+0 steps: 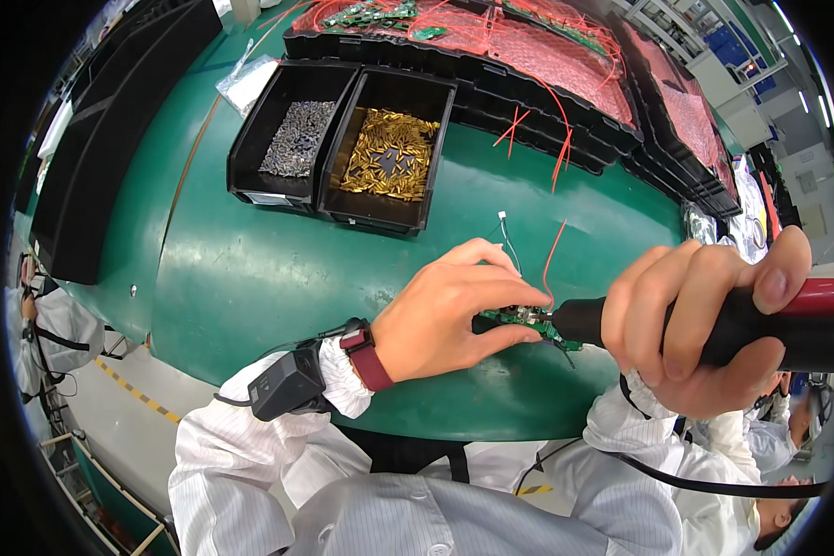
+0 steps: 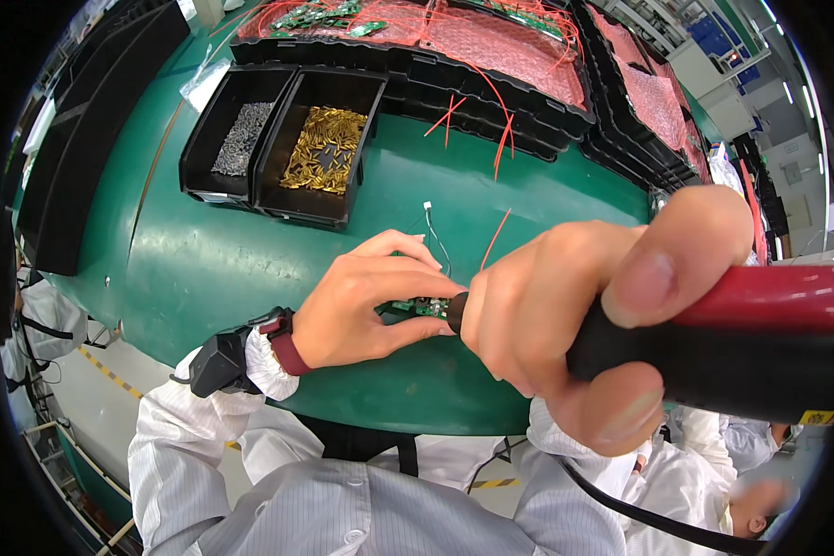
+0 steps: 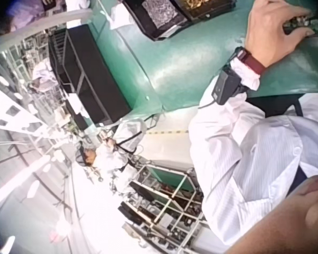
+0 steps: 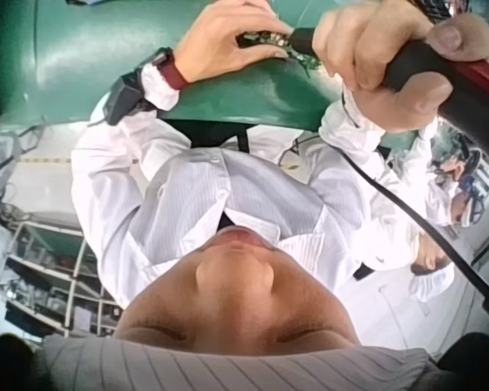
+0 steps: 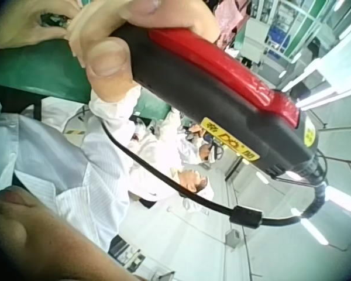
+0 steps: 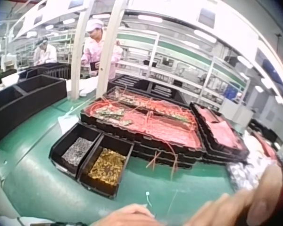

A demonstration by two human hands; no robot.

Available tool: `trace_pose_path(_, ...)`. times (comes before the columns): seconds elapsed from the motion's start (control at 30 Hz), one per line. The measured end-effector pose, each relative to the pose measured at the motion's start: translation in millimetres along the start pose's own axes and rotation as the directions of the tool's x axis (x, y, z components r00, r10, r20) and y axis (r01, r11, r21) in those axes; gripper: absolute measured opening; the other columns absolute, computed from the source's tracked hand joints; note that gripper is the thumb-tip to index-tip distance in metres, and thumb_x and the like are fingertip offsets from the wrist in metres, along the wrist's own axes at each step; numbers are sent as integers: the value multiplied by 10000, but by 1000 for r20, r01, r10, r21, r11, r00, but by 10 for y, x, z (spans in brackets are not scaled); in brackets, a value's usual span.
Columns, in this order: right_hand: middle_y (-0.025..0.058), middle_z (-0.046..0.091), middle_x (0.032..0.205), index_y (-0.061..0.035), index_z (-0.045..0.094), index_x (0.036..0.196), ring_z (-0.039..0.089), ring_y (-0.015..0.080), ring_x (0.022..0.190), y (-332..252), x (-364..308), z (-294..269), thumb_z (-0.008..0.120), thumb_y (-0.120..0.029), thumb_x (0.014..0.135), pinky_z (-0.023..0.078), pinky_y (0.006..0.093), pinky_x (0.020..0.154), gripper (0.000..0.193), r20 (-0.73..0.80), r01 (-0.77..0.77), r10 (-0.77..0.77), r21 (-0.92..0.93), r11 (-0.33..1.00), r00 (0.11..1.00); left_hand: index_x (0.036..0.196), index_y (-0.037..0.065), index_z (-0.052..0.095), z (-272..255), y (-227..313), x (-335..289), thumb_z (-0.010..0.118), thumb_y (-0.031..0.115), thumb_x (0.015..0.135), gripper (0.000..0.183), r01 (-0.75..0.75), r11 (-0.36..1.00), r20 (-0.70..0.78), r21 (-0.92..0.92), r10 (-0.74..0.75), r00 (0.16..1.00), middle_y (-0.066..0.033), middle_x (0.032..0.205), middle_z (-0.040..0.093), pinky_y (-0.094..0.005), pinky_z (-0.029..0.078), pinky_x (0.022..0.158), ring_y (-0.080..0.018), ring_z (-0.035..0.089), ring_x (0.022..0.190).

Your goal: Assembling a battery pack and circuit board for a device using an electric screwdriver.

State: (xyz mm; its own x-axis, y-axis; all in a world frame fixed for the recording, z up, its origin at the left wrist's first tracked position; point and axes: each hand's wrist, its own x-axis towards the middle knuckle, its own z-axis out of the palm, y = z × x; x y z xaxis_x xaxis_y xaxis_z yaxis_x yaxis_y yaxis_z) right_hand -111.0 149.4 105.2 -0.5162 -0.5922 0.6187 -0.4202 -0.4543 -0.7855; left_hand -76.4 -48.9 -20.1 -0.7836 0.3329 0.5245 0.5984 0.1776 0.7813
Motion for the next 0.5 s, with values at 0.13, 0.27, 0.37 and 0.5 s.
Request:
trace_pose_path(0.13,-2,588,633,-183,369,1258,547,129,424,13,15,-9,569,-388,1116,472,281,415,319,28,-35,35,25,999,999,1117,82,822,-9,7,-15,932,93,714,418,12,1000,-6,11,-12,1000,-44,1034,795,-406,588,946,-263,693,1039)
trace_pose_path(0.27,12,608,641,-192,363,1191,553,155,431,23,70,-30,638,-320,1092,465,295,415,319,96,-58,54,41,997,994,1092,73,819,9,1,-21,936,84,693,417,58,998,-19,3,-58,998,-60,1001,787,-415,589,948,-269,698,1017)
trace_pose_path(0.37,11,603,635,-191,361,1189,548,152,428,23,109,8,643,-300,1088,461,295,417,319,120,-66,62,37,997,991,1067,64,815,36,1,-23,932,67,682,402,74,997,-37,-8,-74,997,-69,980,781,-418,592,939,-275,702,999)
trace_pose_path(0.5,10,597,626,-189,359,1187,541,149,425,31,158,67,651,-274,1084,456,295,419,320,127,-76,72,31,997,989,1038,52,809,34,-17,-43,913,51,688,366,74,997,-60,-3,-74,995,-77,965,777,-409,599,914,-279,704,989)
